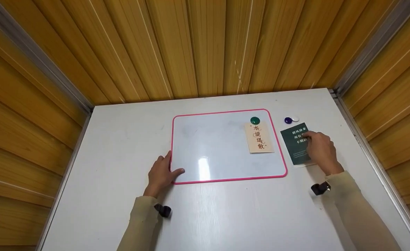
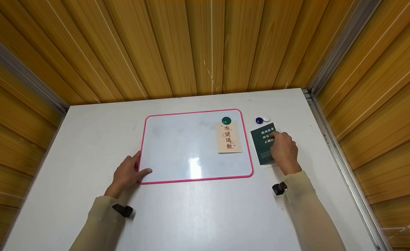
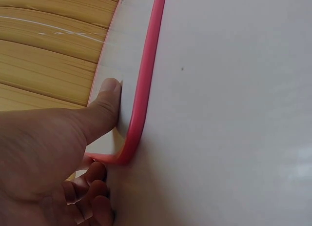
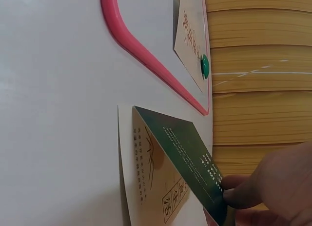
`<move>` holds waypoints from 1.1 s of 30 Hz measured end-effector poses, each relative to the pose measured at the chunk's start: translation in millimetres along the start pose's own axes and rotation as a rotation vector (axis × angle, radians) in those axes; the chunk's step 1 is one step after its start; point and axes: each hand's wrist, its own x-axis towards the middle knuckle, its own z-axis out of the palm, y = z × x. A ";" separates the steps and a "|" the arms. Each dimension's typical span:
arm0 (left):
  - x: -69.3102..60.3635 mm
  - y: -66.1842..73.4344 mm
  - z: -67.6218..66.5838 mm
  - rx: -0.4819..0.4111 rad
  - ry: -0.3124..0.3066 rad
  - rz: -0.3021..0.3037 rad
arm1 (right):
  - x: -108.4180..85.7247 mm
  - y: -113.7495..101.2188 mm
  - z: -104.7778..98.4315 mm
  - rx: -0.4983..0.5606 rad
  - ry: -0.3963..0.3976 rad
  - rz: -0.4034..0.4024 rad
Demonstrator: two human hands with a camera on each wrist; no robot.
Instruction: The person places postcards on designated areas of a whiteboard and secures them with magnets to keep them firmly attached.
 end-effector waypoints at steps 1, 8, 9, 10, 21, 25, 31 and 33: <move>-0.4 0.3 -0.1 -0.006 -0.001 -0.001 | 0.1 -0.2 -0.8 0.003 0.005 -0.002; -2.6 2.4 -1.0 -0.028 -0.006 0.004 | 1.0 -3.2 -7.5 0.019 0.044 -0.035; -2.4 2.4 -1.0 -0.029 -0.004 0.006 | 1.2 -3.8 -8.4 0.021 0.050 -0.040; -2.1 2.4 -1.0 -0.031 -0.002 0.007 | 1.4 -4.3 -9.2 0.023 0.054 -0.044; 0.0 0.1 -0.9 -0.014 -0.009 0.016 | 5.8 -15.7 -17.5 0.040 0.090 -0.071; -0.4 0.0 -1.8 -0.012 -0.008 0.017 | 7.2 -20.1 -19.1 0.044 0.091 -0.071; 0.2 -0.7 -1.2 -0.012 -0.010 0.010 | 7.5 -24.1 -19.5 0.058 0.118 -0.097; 0.5 -0.6 -1.0 -0.005 -0.009 0.008 | 8.2 -25.0 -19.0 0.059 0.134 -0.115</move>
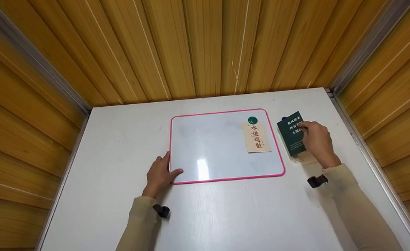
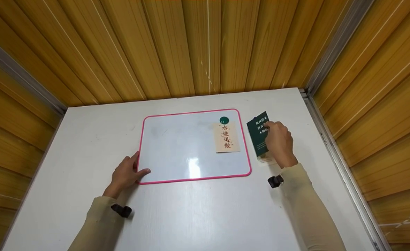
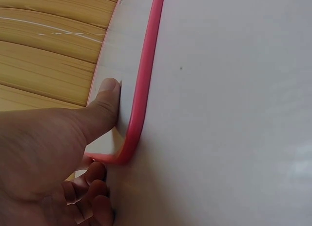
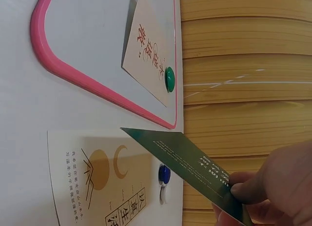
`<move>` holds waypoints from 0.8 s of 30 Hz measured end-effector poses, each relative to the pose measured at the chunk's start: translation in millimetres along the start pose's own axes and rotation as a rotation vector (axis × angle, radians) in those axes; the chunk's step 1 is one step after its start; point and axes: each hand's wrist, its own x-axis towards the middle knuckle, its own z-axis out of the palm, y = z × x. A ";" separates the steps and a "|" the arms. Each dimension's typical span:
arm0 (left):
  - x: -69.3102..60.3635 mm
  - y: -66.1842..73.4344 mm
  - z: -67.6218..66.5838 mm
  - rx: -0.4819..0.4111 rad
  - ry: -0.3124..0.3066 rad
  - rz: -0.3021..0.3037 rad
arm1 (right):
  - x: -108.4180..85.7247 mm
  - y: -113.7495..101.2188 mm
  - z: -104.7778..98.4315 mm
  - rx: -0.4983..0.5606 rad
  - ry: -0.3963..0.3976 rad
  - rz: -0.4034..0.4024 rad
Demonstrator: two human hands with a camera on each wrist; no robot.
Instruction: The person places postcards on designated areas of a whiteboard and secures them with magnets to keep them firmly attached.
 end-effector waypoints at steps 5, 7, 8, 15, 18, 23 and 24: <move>0.5 -0.1 0.5 0.009 0.002 -0.006 | 2.3 -2.1 2.6 0.010 0.020 -0.019; 0.3 -0.1 0.3 0.008 0.001 -0.007 | 2.8 -3.4 3.9 0.018 0.021 -0.016; 0.1 0.1 0.0 0.008 0.001 -0.007 | 3.0 -4.2 4.6 0.023 0.020 -0.015; -0.1 -0.2 0.0 0.011 0.005 -0.005 | 5.0 -9.5 10.9 0.054 0.014 -0.020; 0.0 -0.5 1.3 0.004 0.003 -0.005 | 5.9 -11.4 12.5 0.057 0.008 -0.016; -0.7 0.1 0.4 -0.004 0.006 0.001 | 7.0 -15.7 14.1 0.066 -0.009 0.003; -0.7 0.1 0.1 -0.003 0.009 0.004 | 7.1 -16.5 14.4 0.066 -0.009 0.005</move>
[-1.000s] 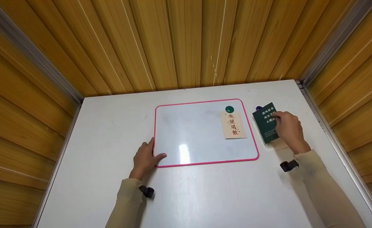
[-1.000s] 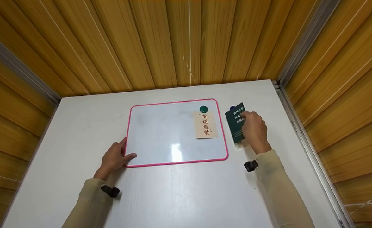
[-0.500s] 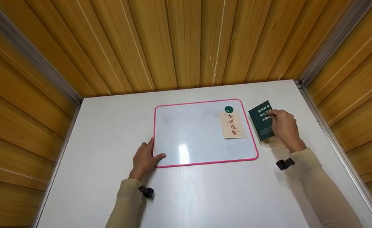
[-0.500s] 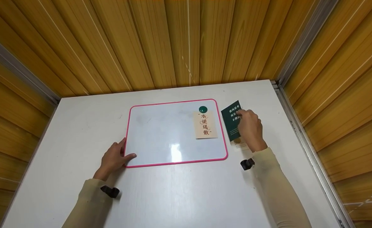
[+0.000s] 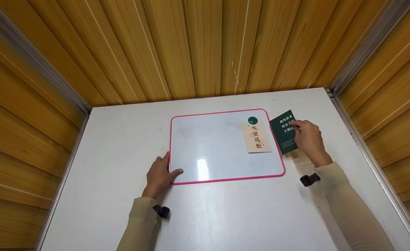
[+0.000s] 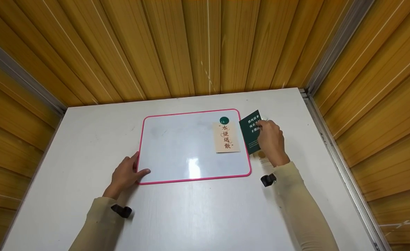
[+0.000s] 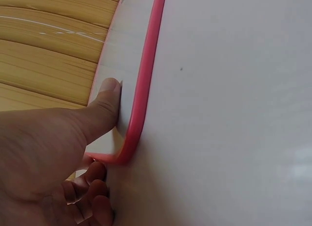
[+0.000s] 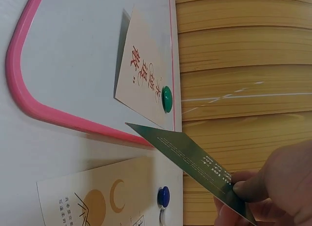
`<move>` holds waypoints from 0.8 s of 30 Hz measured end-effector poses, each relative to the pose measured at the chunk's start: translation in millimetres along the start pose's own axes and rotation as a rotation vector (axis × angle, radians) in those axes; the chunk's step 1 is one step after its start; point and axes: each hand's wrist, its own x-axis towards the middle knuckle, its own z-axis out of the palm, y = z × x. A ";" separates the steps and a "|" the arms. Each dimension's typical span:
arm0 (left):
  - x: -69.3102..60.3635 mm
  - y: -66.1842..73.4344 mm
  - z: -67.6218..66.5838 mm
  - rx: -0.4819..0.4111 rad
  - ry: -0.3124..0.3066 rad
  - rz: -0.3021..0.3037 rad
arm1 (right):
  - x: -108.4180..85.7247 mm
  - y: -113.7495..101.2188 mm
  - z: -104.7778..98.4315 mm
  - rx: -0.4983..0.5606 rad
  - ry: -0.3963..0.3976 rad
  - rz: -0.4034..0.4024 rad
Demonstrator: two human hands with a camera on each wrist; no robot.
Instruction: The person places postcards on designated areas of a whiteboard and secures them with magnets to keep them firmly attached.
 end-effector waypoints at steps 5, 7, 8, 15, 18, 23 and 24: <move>-0.2 -0.1 -0.4 0.008 -0.001 -0.001 | 0.2 -1.2 1.9 -0.003 0.008 -0.009; -0.5 0.2 -0.3 0.011 -0.002 -0.004 | 0.4 -1.5 2.8 -0.002 0.012 -0.012; -0.7 0.5 -0.3 0.012 -0.003 -0.006 | 0.5 -1.7 3.2 -0.001 0.012 -0.012; -0.4 0.8 0.0 0.012 -0.003 -0.001 | 0.1 -5.1 5.9 0.021 0.001 0.003; -0.5 0.8 0.4 0.006 -0.003 -0.004 | 0.7 -7.8 8.0 0.021 -0.004 0.005; -0.8 0.5 0.7 0.002 -0.005 -0.007 | 3.6 -12.7 13.5 0.026 -0.018 0.016; -0.8 0.5 0.5 0.003 -0.005 -0.007 | 4.1 -13.9 14.9 0.030 -0.021 0.017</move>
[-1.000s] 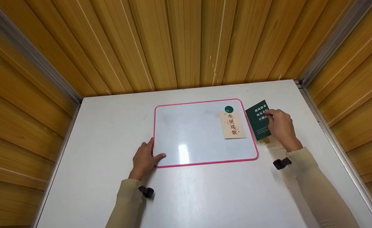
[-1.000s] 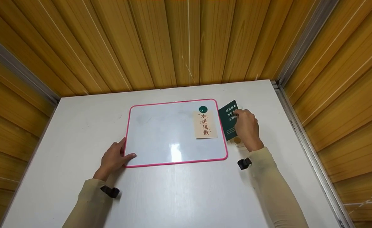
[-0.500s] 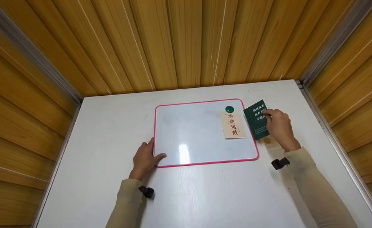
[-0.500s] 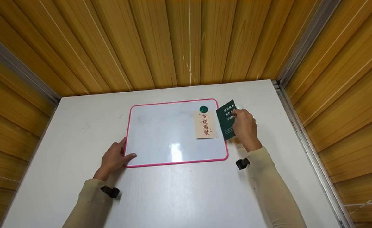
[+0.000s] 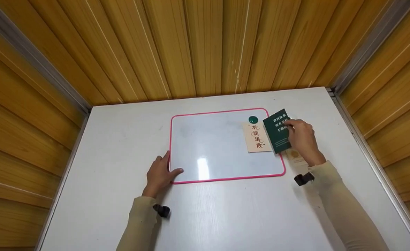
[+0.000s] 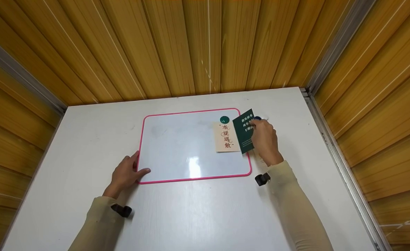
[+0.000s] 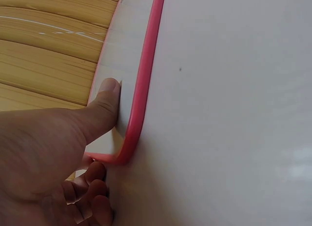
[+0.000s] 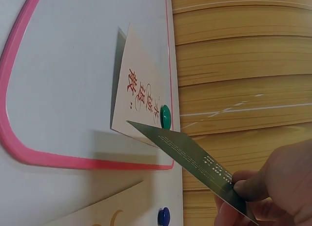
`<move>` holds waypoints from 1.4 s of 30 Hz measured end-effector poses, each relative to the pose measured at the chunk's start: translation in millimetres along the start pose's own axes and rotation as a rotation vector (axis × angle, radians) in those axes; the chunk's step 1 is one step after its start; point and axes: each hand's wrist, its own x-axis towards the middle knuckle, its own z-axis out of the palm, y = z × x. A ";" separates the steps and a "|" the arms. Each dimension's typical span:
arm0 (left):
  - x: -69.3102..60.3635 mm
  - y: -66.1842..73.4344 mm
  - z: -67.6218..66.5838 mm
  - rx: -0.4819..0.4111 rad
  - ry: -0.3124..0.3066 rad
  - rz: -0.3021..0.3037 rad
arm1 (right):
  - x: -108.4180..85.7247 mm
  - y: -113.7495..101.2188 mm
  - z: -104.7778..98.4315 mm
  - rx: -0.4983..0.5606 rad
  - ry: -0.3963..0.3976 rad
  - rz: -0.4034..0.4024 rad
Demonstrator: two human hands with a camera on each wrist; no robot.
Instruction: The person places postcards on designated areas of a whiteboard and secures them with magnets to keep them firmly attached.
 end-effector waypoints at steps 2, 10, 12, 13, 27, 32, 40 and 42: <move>0.1 0.0 -0.3 0.001 -0.001 0.000 | 1.2 -2.4 2.5 0.006 -0.005 0.000; 0.8 -0.1 -0.2 -0.004 -0.003 -0.002 | 5.8 -13.1 13.3 0.041 0.004 -0.035; 1.0 -0.5 0.0 0.005 0.000 0.002 | 7.3 -15.9 16.7 0.050 0.017 -0.061; 1.1 -0.5 0.0 0.006 0.001 0.004 | 8.1 -17.4 18.5 0.051 0.027 -0.075; 1.0 -1.5 0.6 -0.001 0.007 0.003 | 13.0 -41.4 38.6 0.089 -0.028 -0.026; 1.3 -1.9 1.2 -0.006 0.009 -0.005 | 15.5 -50.9 46.0 0.116 -0.054 -0.019; 0.8 -0.7 1.4 -0.017 0.002 -0.010 | 19.0 -66.8 57.4 0.145 -0.100 0.000; 1.1 -0.2 0.5 -0.009 0.004 -0.002 | 20.2 -70.1 60.1 0.154 -0.089 -0.013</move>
